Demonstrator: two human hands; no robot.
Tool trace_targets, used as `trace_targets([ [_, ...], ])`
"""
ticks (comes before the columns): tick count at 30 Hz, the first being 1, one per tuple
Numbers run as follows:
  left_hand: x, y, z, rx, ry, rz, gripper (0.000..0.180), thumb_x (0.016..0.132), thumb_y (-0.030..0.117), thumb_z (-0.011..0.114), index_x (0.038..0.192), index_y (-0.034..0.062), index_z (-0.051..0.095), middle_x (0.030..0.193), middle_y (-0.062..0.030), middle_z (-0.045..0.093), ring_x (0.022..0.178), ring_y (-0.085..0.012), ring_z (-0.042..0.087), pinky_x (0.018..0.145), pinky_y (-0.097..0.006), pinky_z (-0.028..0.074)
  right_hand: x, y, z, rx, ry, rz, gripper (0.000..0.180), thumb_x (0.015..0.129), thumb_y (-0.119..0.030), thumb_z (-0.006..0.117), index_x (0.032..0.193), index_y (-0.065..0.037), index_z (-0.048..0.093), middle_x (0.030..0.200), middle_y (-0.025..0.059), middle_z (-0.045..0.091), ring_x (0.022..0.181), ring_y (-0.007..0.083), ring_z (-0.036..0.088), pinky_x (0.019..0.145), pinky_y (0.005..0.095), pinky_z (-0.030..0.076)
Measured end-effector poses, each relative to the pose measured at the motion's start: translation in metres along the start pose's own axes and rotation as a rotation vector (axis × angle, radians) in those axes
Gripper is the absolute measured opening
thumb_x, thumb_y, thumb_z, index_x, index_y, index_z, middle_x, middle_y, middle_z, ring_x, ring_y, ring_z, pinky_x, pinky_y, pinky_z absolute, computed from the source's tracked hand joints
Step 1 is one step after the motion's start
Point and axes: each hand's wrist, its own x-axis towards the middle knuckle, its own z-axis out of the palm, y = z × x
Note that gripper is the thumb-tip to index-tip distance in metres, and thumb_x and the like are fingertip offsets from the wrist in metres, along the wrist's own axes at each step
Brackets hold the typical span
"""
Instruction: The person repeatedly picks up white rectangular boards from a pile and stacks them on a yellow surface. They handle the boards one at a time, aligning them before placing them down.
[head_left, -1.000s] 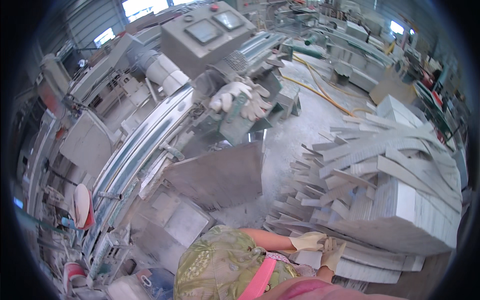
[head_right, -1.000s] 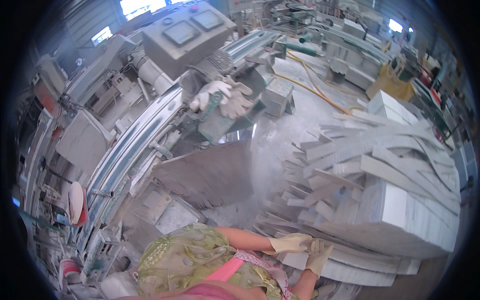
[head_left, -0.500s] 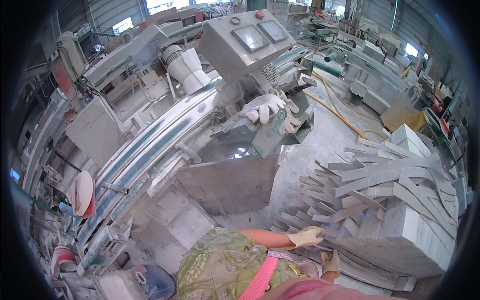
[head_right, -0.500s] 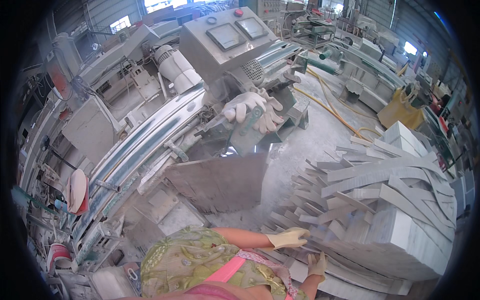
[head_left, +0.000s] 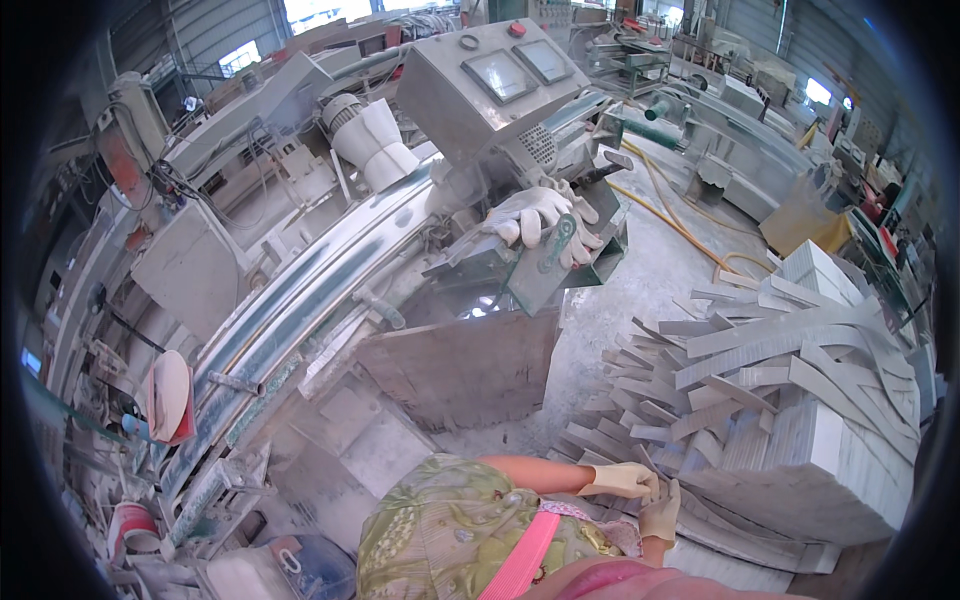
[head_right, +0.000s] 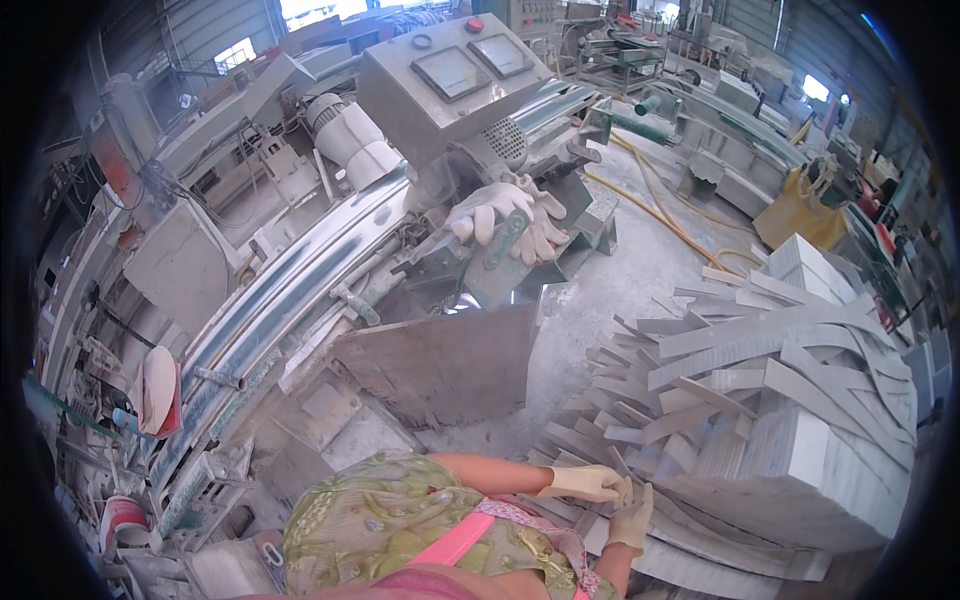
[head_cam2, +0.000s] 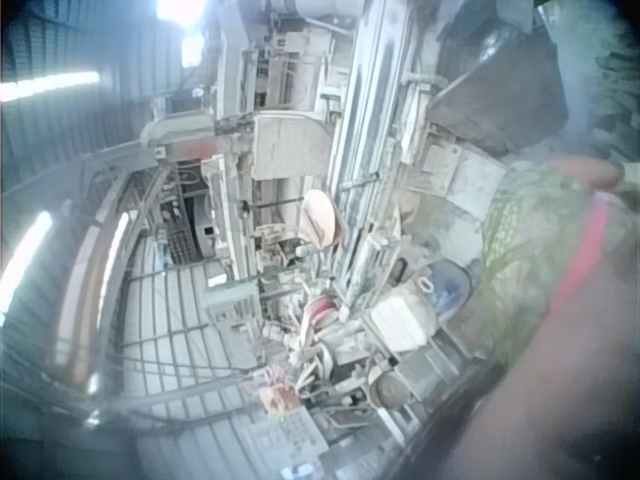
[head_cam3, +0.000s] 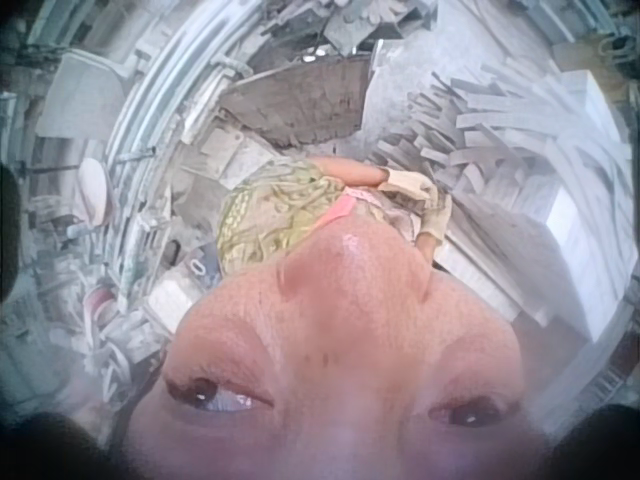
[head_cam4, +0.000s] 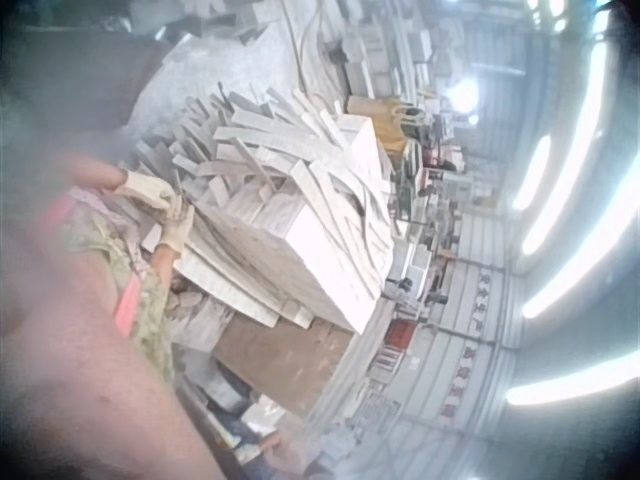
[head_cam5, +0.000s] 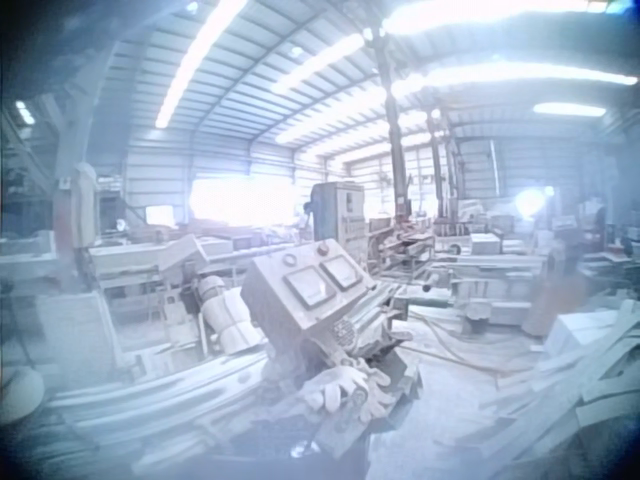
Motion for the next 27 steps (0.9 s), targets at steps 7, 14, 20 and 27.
trace_targets([
  [7,0.014,-0.019,-0.006,0.482,0.106,-0.179,0.043,0.079,0.021,0.062,0.120,0.0097,0.071,0.108,-0.0195,0.073,0.106,-0.0384,0.068,0.091,-0.049,0.053,0.021,-0.004,0.013,-0.101,0.047,0.064,0.057,0.104,-0.031,0.054,0.153,-0.008,0.037,0.154,0.0136,0.044,0.144,0.0331,0.040,0.116,0.0434,0.036],
  [14,0.025,-0.052,-0.020,0.641,0.252,-0.241,0.046,0.080,0.025,0.068,0.125,0.0124,0.067,0.132,-0.0212,0.062,0.136,-0.0422,0.048,0.111,-0.050,0.043,0.017,0.004,0.014,-0.218,0.080,0.041,0.060,0.103,-0.035,0.058,0.152,-0.007,0.037,0.156,0.0174,0.042,0.144,0.0366,0.041,0.114,0.0470,0.038],
  [20,0.033,-0.048,-0.022,0.605,0.191,-0.290,0.046,0.079,0.026,0.068,0.122,0.0084,0.068,0.132,-0.0228,0.061,0.132,-0.0395,0.053,0.108,-0.048,0.046,-0.004,0.000,0.024,-0.281,0.012,0.043,0.064,0.102,-0.035,0.062,0.152,-0.005,0.034,0.154,0.0203,0.044,0.140,0.0373,0.047,0.112,0.0460,0.040],
  [27,0.013,-0.066,-0.035,0.568,0.093,-0.238,0.036,0.085,0.032,0.067,0.106,0.0039,0.075,0.111,-0.0219,0.073,0.103,-0.0369,0.070,0.088,-0.048,0.055,-0.038,0.023,0.053,-0.468,-0.029,-0.102,0.054,0.101,-0.029,0.053,0.149,-0.004,0.045,0.148,0.0177,0.049,0.136,0.0274,0.049,0.114,0.0388,0.040],
])
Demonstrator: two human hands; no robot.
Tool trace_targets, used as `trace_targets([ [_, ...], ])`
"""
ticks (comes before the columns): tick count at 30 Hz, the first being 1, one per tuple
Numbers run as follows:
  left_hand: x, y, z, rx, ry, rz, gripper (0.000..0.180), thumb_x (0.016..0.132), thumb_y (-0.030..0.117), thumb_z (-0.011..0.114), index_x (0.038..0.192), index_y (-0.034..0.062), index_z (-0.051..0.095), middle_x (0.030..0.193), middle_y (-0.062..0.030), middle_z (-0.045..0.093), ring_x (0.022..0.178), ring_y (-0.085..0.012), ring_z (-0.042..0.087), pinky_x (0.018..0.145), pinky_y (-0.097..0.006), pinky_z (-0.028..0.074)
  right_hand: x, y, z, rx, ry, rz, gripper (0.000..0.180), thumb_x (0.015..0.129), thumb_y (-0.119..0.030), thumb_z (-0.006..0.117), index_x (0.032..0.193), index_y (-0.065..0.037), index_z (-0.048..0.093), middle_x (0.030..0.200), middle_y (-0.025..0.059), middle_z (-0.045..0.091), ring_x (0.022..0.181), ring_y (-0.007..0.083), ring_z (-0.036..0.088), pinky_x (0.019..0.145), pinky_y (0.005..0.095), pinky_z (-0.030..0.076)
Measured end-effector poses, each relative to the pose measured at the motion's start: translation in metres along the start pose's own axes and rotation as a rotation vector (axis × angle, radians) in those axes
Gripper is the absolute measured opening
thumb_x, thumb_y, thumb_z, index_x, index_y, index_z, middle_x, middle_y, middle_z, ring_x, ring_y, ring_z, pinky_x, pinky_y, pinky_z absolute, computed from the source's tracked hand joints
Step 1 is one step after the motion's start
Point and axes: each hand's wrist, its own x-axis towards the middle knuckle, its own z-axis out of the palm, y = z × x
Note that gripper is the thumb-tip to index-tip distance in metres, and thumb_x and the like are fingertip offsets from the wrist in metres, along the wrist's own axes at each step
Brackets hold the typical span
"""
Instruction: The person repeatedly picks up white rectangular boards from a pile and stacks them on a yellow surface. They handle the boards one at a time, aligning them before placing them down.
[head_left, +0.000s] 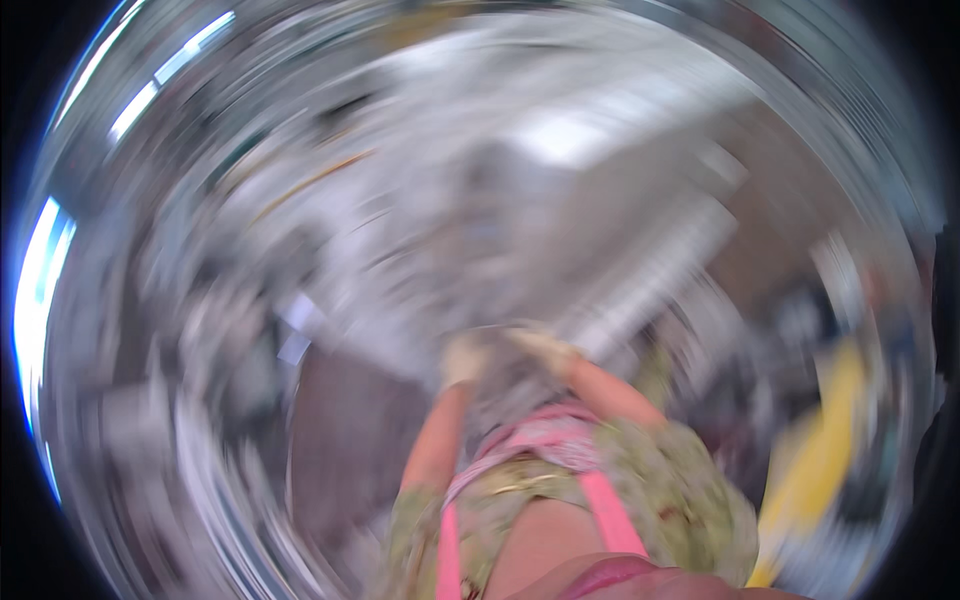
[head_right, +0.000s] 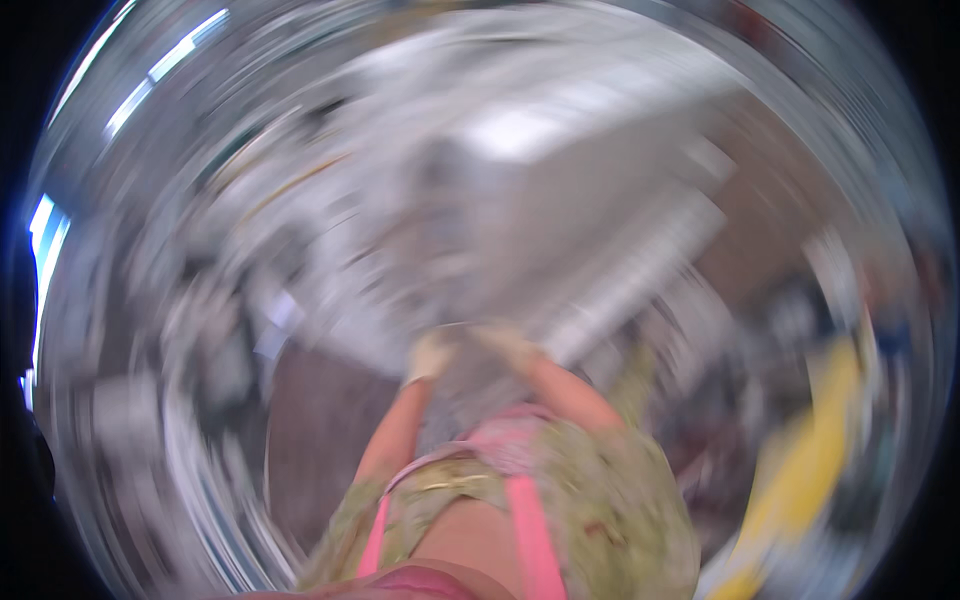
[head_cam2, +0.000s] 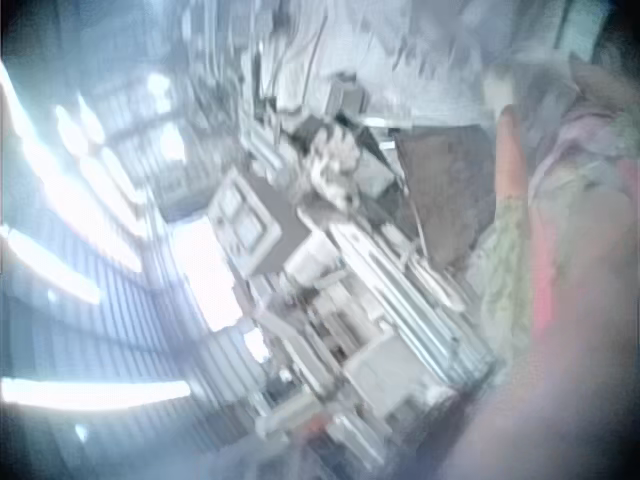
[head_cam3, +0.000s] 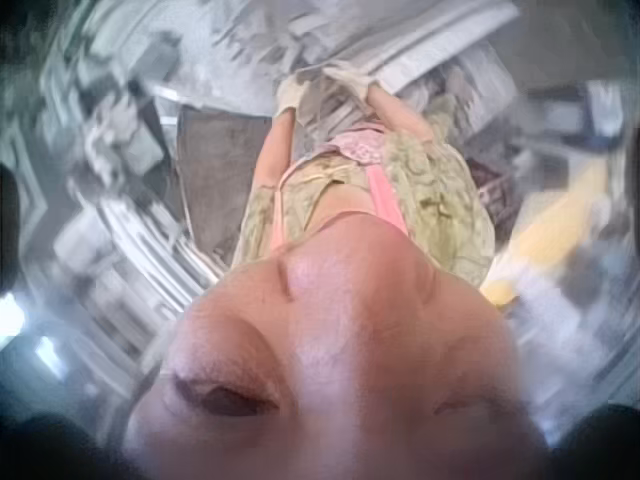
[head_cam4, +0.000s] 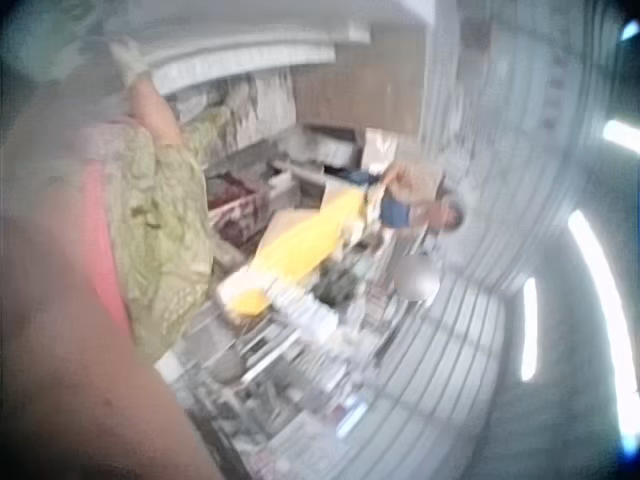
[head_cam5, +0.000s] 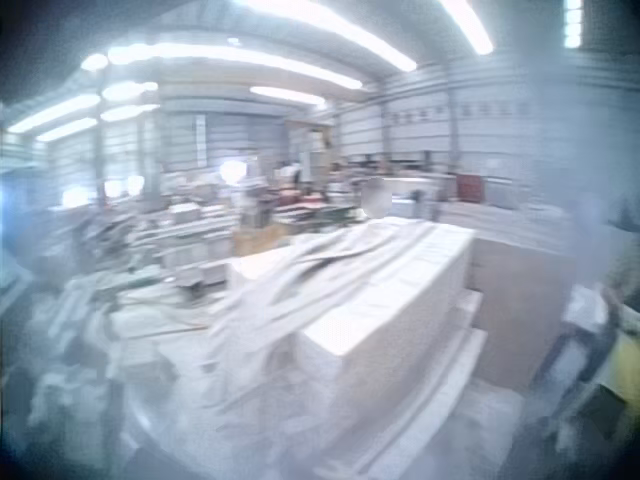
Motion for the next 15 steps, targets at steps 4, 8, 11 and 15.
trace_targets([
  [4,0.029,-0.017,0.013,-0.270,-0.155,0.238,0.052,0.091,0.031,0.065,0.130,-0.0030,0.064,0.135,-0.0174,0.066,0.125,-0.0302,0.062,0.104,-0.041,0.047,-0.017,-0.003,-0.010,-0.270,0.221,-0.188,0.066,0.091,-0.043,0.072,0.142,-0.004,0.056,0.132,0.0156,0.064,0.128,0.0268,0.056,0.110,0.0382,0.042],
  [8,0.042,-0.040,0.030,-0.005,-0.087,0.007,0.065,0.080,0.028,0.066,0.134,-0.0085,0.059,0.133,-0.0302,0.062,0.128,-0.0418,0.057,0.109,-0.042,0.042,-0.036,0.001,-0.047,-0.155,0.171,-0.046,0.066,0.093,-0.042,0.064,0.142,0.000,0.053,0.132,0.0145,0.063,0.124,0.0261,0.058,0.105,0.0359,0.046],
  [11,0.056,-0.043,0.035,0.033,-0.158,-0.015,0.062,0.080,0.026,0.064,0.131,-0.0094,0.060,0.132,-0.0301,0.063,0.126,-0.0417,0.059,0.107,-0.043,0.044,-0.049,0.012,-0.084,-0.064,0.305,-0.033,0.063,0.093,-0.044,0.066,0.141,-0.004,0.055,0.121,0.0093,0.067,0.110,0.0209,0.063,0.096,0.0346,0.051],
  [15,0.062,-0.037,0.034,0.031,-0.233,0.019,0.060,0.082,0.029,0.067,0.128,-0.0090,0.062,0.131,-0.0291,0.064,0.124,-0.0408,0.060,0.104,-0.043,0.046,-0.069,0.024,-0.115,0.170,0.463,-0.029,0.058,0.094,-0.043,0.067,0.139,-0.006,0.058,0.116,0.0083,0.069,0.108,0.0194,0.064,0.095,0.0351,0.051],
])
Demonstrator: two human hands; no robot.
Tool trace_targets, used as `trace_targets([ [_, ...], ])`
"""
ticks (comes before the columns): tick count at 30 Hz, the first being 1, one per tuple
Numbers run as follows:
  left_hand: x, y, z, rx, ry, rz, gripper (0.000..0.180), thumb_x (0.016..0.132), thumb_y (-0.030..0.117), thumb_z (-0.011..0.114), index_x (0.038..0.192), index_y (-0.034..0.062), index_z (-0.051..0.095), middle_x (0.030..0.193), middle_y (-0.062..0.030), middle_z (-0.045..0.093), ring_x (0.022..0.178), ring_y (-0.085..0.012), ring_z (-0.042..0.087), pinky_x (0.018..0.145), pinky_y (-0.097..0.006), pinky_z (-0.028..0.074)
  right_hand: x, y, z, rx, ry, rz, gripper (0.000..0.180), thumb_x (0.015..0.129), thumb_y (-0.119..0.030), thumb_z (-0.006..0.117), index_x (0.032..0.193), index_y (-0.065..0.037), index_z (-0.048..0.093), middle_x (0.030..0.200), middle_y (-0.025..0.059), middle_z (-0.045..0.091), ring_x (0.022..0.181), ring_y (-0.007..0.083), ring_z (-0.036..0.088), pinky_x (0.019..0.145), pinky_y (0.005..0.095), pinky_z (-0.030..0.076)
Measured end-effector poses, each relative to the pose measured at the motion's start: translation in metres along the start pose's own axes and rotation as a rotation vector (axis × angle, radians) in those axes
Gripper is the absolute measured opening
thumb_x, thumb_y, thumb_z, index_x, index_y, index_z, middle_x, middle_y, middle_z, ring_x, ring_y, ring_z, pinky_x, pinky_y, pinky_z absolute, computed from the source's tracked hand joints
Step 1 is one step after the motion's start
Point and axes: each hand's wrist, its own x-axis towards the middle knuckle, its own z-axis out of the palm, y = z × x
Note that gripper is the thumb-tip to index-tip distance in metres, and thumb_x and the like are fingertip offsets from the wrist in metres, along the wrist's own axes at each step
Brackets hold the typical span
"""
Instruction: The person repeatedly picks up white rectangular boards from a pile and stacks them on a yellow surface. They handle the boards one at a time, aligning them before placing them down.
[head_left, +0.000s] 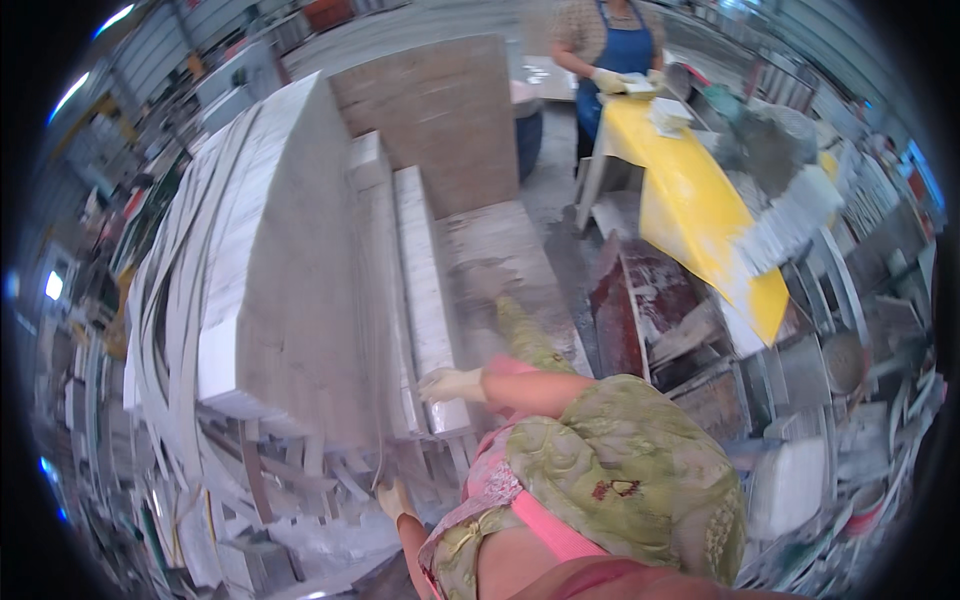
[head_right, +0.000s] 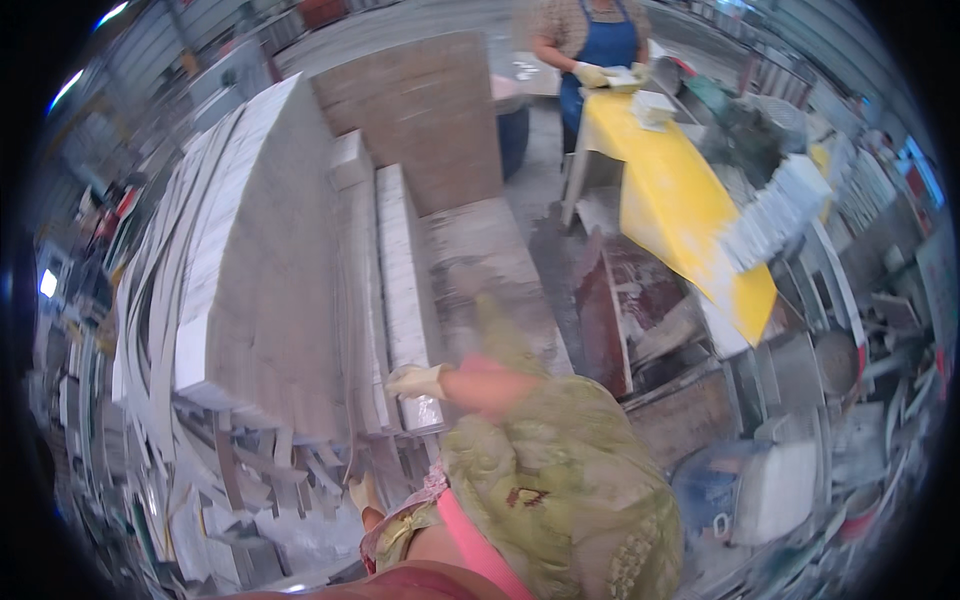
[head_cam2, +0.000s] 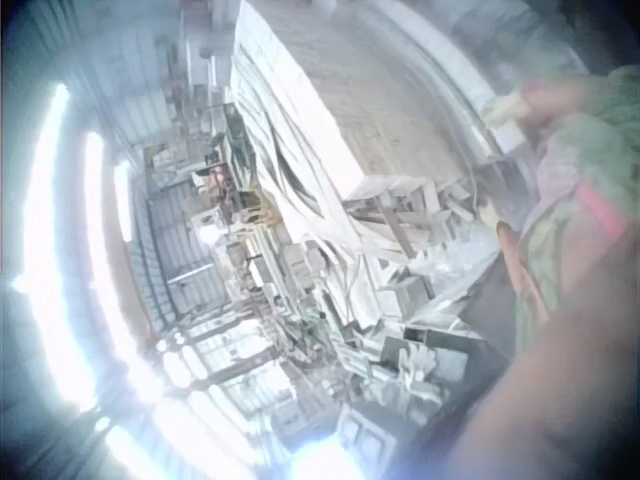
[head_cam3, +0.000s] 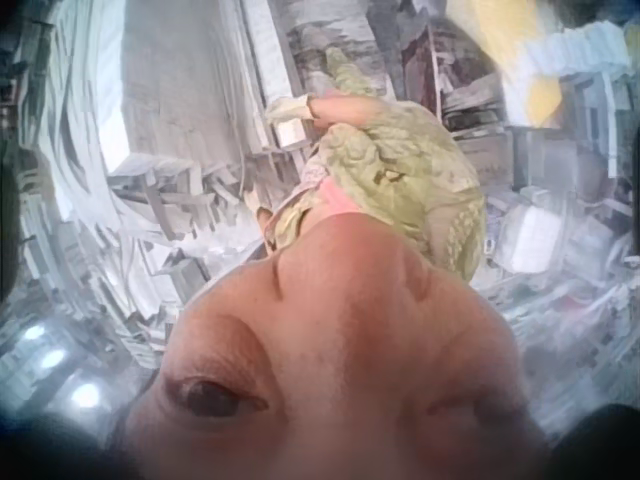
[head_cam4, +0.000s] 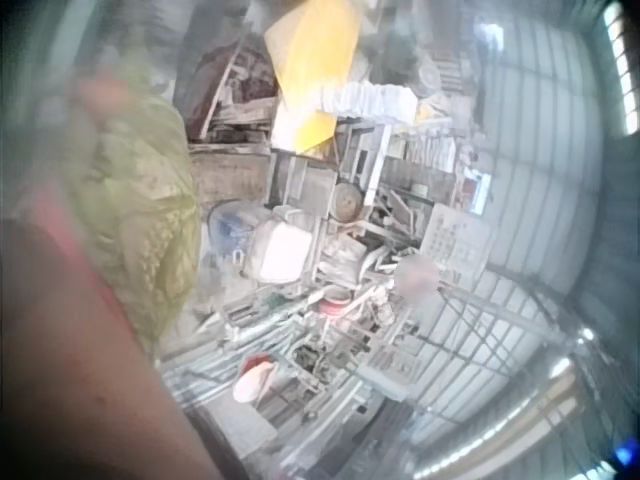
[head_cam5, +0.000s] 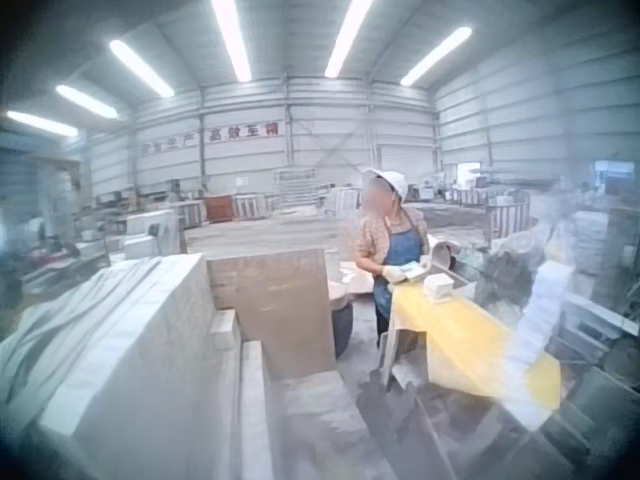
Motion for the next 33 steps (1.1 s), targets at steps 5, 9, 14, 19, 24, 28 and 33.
trace_targets([
  [5,-0.021,-0.010,0.011,0.213,0.108,-0.150,0.066,0.084,0.054,0.065,0.121,-0.0012,0.068,0.120,-0.0286,0.068,0.120,-0.0447,0.061,0.102,-0.050,0.047,-0.012,-0.003,-0.015,0.016,-0.046,0.080,0.066,0.103,-0.042,0.060,0.149,0.000,0.040,0.137,0.0192,0.060,0.128,0.0281,0.058,0.112,0.0416,0.044],
  [9,-0.030,-0.004,0.018,0.173,0.193,-0.133,0.062,0.085,0.056,0.061,0.115,0.0025,0.071,0.114,-0.0270,0.070,0.112,-0.0452,0.064,0.096,-0.052,0.050,0.002,-0.006,-0.011,0.041,-0.061,0.130,0.070,0.103,-0.043,0.058,0.154,-0.002,0.033,0.143,0.0178,0.055,0.132,0.0287,0.054,0.113,0.0419,0.042],
  [14,-0.055,0.010,0.003,0.083,0.189,-0.167,0.055,0.085,0.050,0.064,0.109,0.0011,0.073,0.106,-0.0248,0.072,0.105,-0.0432,0.067,0.090,-0.050,0.051,0.018,-0.003,0.009,0.029,-0.106,0.188,0.069,0.103,-0.041,0.059,0.156,-0.006,0.032,0.142,0.0119,0.056,0.132,0.0266,0.053,0.111,0.0430,0.042],
  [19,-0.087,0.039,-0.025,0.003,0.040,-0.290,0.047,0.088,0.042,0.061,0.098,-0.0018,0.074,0.094,-0.0248,0.073,0.094,-0.0409,0.070,0.081,-0.047,0.052,0.027,-0.001,0.017,-0.062,-0.246,0.208,0.070,0.103,-0.039,0.059,0.157,-0.005,0.030,0.145,0.0153,0.056,0.130,0.0267,0.055,0.111,0.0423,0.043],
  [24,-0.104,0.075,-0.048,-0.072,-0.060,-0.125,0.046,0.089,0.041,0.059,0.093,-0.0016,0.076,0.079,-0.0144,0.072,0.075,-0.0242,0.067,0.072,-0.038,0.050,0.036,0.008,0.019,-0.039,-0.277,0.181,0.066,0.104,-0.037,0.058,0.155,-0.004,0.032,0.141,0.0183,0.058,0.124,0.0269,0.061,0.108,0.0405,0.047],
  [28,-0.099,0.100,-0.046,-0.031,-0.081,-0.073,0.045,0.094,0.040,0.058,0.092,-0.0019,0.075,0.082,-0.0127,0.074,0.077,-0.0194,0.069,0.074,-0.034,0.051,0.042,0.012,0.018,-0.025,-0.278,0.208,0.062,0.105,-0.036,0.056,0.153,-0.004,0.034,0.132,0.0169,0.063,0.118,0.0247,0.064,0.103,0.0377,0.051],
  [33,-0.100,0.131,-0.049,-0.193,-0.115,-0.013,0.039,0.097,0.033,0.058,0.089,-0.0016,0.074,0.080,-0.0091,0.075,0.076,-0.0168,0.069,0.072,-0.032,0.051,0.041,0.008,0.013,0.036,-0.253,0.198,0.049,0.104,-0.036,0.057,0.140,-0.003,0.051,0.109,0.0143,0.073,0.092,0.0212,0.073,0.087,0.0324,0.059],
])
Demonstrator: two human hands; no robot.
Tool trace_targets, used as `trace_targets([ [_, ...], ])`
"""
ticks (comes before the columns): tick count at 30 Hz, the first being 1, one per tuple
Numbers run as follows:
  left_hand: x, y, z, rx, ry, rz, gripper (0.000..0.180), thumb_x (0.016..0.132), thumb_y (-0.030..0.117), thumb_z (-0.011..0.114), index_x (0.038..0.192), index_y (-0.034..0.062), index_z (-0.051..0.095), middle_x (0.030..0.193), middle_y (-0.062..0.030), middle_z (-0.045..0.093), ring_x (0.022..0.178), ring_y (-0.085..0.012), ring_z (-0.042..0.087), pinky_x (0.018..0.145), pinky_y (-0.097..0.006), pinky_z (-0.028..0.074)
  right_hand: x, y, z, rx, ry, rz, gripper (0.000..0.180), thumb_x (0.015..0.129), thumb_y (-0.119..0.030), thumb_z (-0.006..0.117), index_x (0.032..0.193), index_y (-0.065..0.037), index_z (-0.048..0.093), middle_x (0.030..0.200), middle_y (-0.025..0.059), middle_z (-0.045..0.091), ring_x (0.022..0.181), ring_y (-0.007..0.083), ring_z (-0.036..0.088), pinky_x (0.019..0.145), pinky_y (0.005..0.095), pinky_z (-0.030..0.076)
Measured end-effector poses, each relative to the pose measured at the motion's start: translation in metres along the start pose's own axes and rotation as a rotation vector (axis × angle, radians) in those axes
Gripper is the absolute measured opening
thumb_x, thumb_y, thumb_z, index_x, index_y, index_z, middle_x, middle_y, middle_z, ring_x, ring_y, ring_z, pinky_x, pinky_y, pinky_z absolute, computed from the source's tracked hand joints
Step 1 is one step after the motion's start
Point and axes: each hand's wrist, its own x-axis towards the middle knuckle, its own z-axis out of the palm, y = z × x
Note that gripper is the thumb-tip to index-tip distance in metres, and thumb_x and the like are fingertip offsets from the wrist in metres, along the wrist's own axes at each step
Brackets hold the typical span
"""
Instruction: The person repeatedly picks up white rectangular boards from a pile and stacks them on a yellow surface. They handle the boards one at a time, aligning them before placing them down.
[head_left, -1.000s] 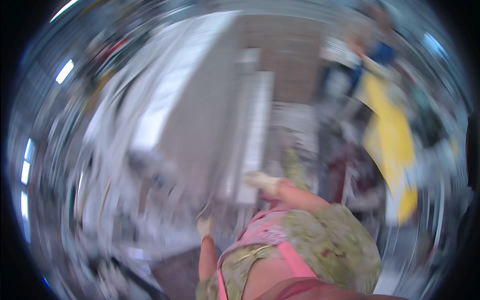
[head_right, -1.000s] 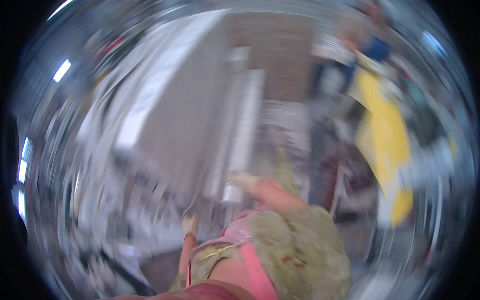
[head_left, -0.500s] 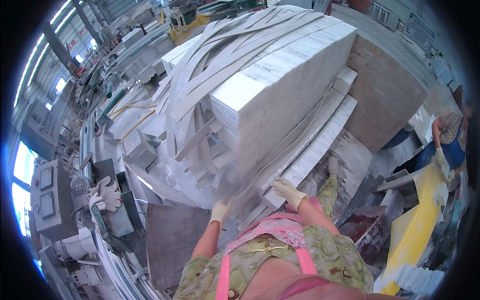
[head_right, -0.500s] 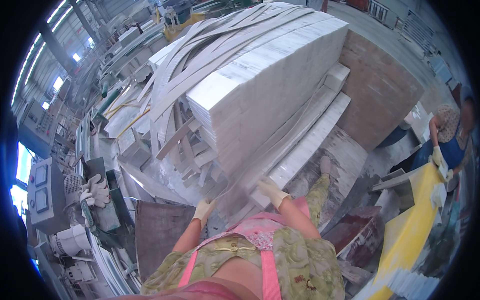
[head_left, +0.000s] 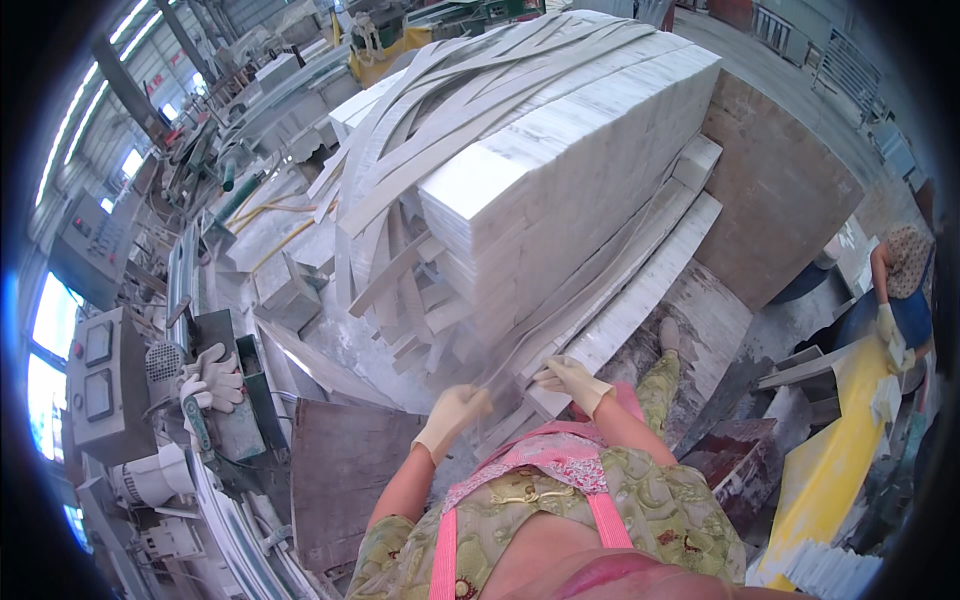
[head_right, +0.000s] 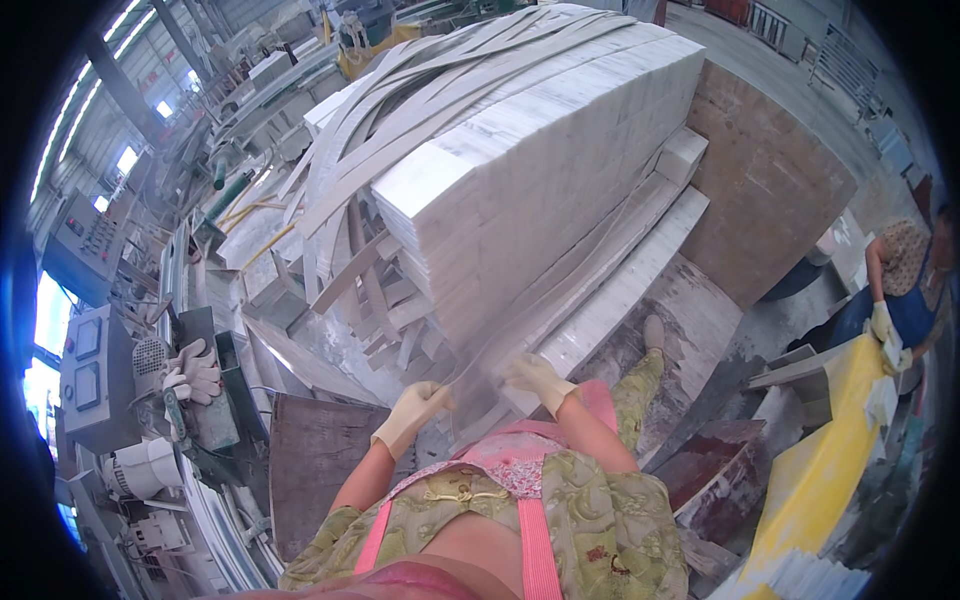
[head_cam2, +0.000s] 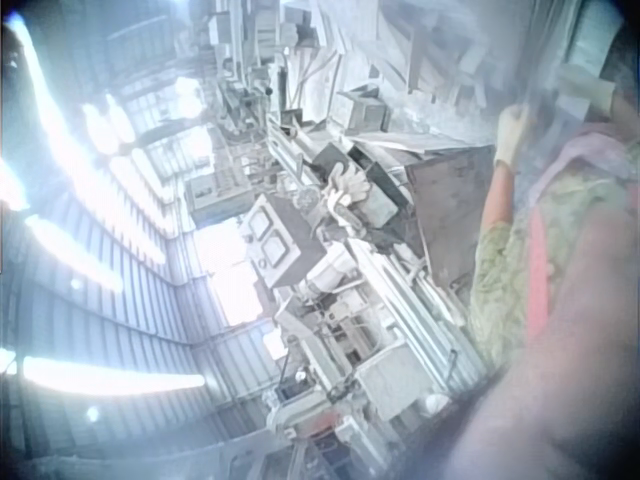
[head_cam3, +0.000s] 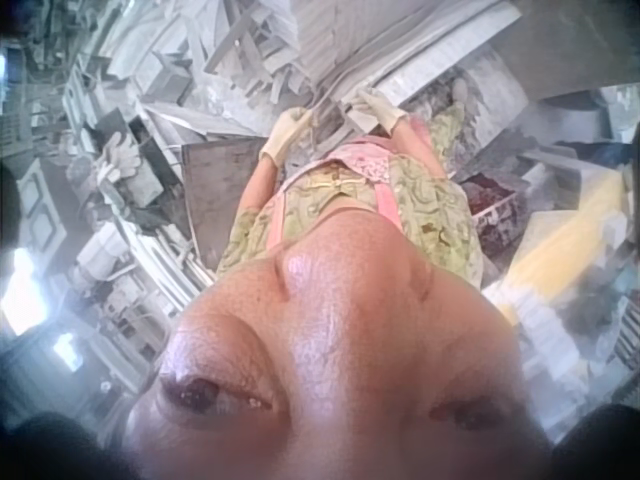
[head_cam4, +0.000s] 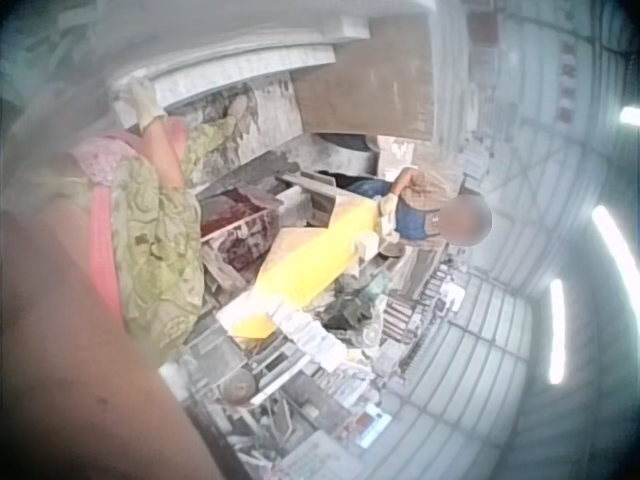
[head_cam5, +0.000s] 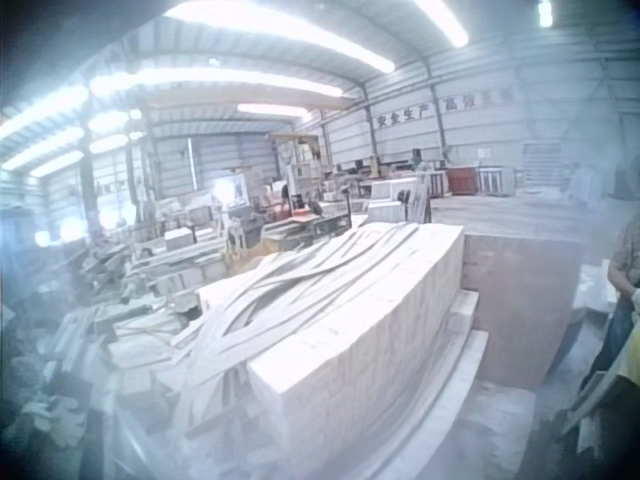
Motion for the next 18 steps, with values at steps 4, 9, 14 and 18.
trace_targets([
  [4,-0.004,0.023,-0.002,-0.044,-0.023,0.026,0.036,0.099,0.030,0.060,0.082,-0.0003,0.071,0.077,-0.0049,0.073,0.073,-0.0119,0.067,0.066,-0.028,0.049,-0.006,-0.006,-0.002,-0.018,0.044,-0.057,0.041,0.105,-0.038,0.054,0.120,-0.002,0.066,0.086,0.0114,0.074,0.070,0.0179,0.072,0.067,0.0281,0.059],
  [9,-0.005,0.033,0.004,-0.124,0.007,-0.037,0.041,0.095,0.038,0.057,0.075,0.0039,0.069,0.068,-0.0028,0.068,0.065,-0.0108,0.061,0.062,-0.030,0.046,-0.012,-0.010,-0.003,-0.069,0.074,-0.125,0.045,0.108,-0.034,0.044,0.106,0.000,0.073,0.066,0.0070,0.068,0.054,0.0137,0.063,0.051,0.0250,0.051],
  [14,-0.003,0.027,0.006,-0.171,0.006,-0.058,0.041,0.095,0.039,0.059,0.076,0.0038,0.069,0.066,-0.0013,0.066,0.064,-0.0102,0.059,0.060,-0.029,0.044,-0.013,-0.010,-0.006,-0.054,0.086,-0.115,0.042,0.108,-0.028,0.044,0.104,0.002,0.073,0.056,0.0035,0.058,0.042,0.0115,0.047,0.046,0.0251,0.046],
  [18,-0.002,0.027,0.007,-0.179,-0.003,-0.060,0.041,0.095,0.040,0.062,0.076,0.0038,0.068,0.065,0.0003,0.064,0.062,-0.0085,0.056,0.058,-0.029,0.042,-0.010,-0.008,-0.009,-0.034,0.095,-0.086,0.040,0.108,-0.028,0.046,0.103,0.001,0.073,0.055,0.0029,0.056,0.041,0.0113,0.045,0.045,0.0265,0.047],
])
